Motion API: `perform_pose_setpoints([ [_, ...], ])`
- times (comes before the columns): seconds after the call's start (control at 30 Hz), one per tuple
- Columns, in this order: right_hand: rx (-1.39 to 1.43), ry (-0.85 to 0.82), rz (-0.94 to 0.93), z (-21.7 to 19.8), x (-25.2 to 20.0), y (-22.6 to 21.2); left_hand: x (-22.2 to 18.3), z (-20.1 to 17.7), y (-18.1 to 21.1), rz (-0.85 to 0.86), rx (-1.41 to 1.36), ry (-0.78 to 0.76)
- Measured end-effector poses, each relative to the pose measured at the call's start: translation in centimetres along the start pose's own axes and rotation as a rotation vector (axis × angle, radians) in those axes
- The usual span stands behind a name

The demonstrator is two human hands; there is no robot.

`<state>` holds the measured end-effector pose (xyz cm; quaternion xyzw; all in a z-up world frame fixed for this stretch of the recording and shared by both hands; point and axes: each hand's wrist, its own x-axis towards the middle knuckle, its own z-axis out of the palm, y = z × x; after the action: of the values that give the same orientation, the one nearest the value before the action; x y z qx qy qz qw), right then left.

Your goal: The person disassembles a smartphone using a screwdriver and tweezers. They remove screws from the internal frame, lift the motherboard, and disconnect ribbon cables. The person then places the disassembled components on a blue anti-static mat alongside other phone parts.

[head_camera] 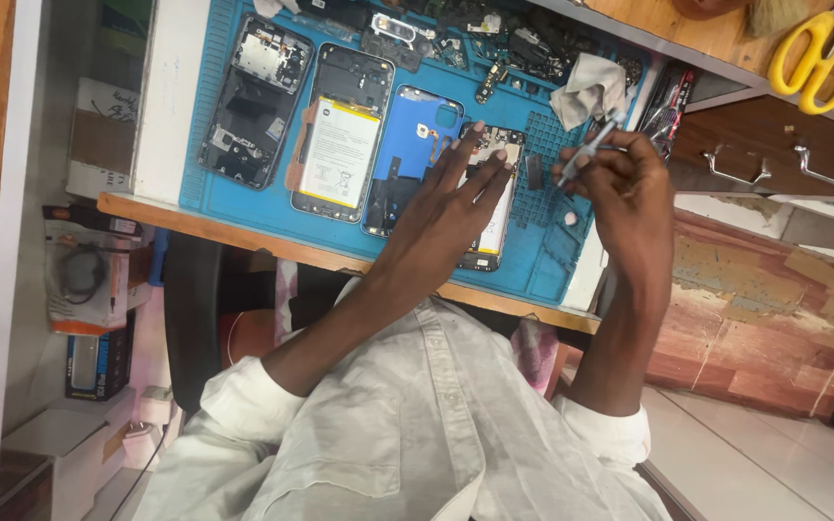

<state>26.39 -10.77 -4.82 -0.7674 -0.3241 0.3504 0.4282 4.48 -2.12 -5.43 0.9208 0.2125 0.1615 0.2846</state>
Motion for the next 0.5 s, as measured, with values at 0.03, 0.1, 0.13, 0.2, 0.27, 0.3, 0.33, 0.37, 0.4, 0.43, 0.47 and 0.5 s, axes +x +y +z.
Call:
perform_pose_setpoints([
  [0.03, 0.199, -0.006, -0.02, 0.6, 0.0, 0.4, 0.1, 0.0, 0.1, -0.004, 0.01, -0.008],
  [0.1, 0.427, 0.008, -0.066, 1.3, -0.3, 0.6, 0.2, 0.3, 0.2, -0.012, 0.01, -0.022],
  [0.13, 0.455, 0.027, -0.093, 2.1, -1.0, 0.6, 0.3, 0.5, 0.2, -0.016, 0.0, -0.027],
  [0.2, 0.474, 0.064, -0.122, 3.2, -1.9, 0.3, 0.3, 0.9, 0.3, -0.024, -0.001, -0.049],
  [0.27, 0.457, 0.108, -0.128, 4.1, -2.2, 0.2, 0.4, 1.1, 0.1, -0.025, 0.016, -0.081],
  [0.3, 0.433, 0.135, -0.129, 4.5, -2.3, 0.2, 0.5, 1.3, 0.1, -0.038, 0.002, -0.087],
  [0.33, 0.41, 0.161, -0.13, 4.8, -2.3, 0.2, 0.5, 1.4, 0.1, -0.051, -0.013, -0.092],
  [0.37, 0.386, 0.187, -0.13, 5.1, -2.3, 0.3, 0.6, 1.4, 0.1, -0.065, -0.027, -0.098],
  [0.4, 0.394, 0.194, -0.141, 5.2, -2.4, 0.3, 0.5, 1.5, 0.0, -0.062, -0.024, -0.096],
  [0.43, 0.402, 0.199, -0.152, 5.3, -2.3, 0.3, 0.5, 1.5, 0.0, -0.061, -0.02, -0.093],
  [0.47, 0.41, 0.205, -0.163, 5.4, -2.3, 0.3, 0.5, 1.5, -0.1, -0.059, -0.016, -0.091],
  [0.5, 0.377, 0.206, -0.179, 5.5, -2.4, 0.4, 0.5, 1.5, -0.1, -0.061, -0.021, -0.093],
])
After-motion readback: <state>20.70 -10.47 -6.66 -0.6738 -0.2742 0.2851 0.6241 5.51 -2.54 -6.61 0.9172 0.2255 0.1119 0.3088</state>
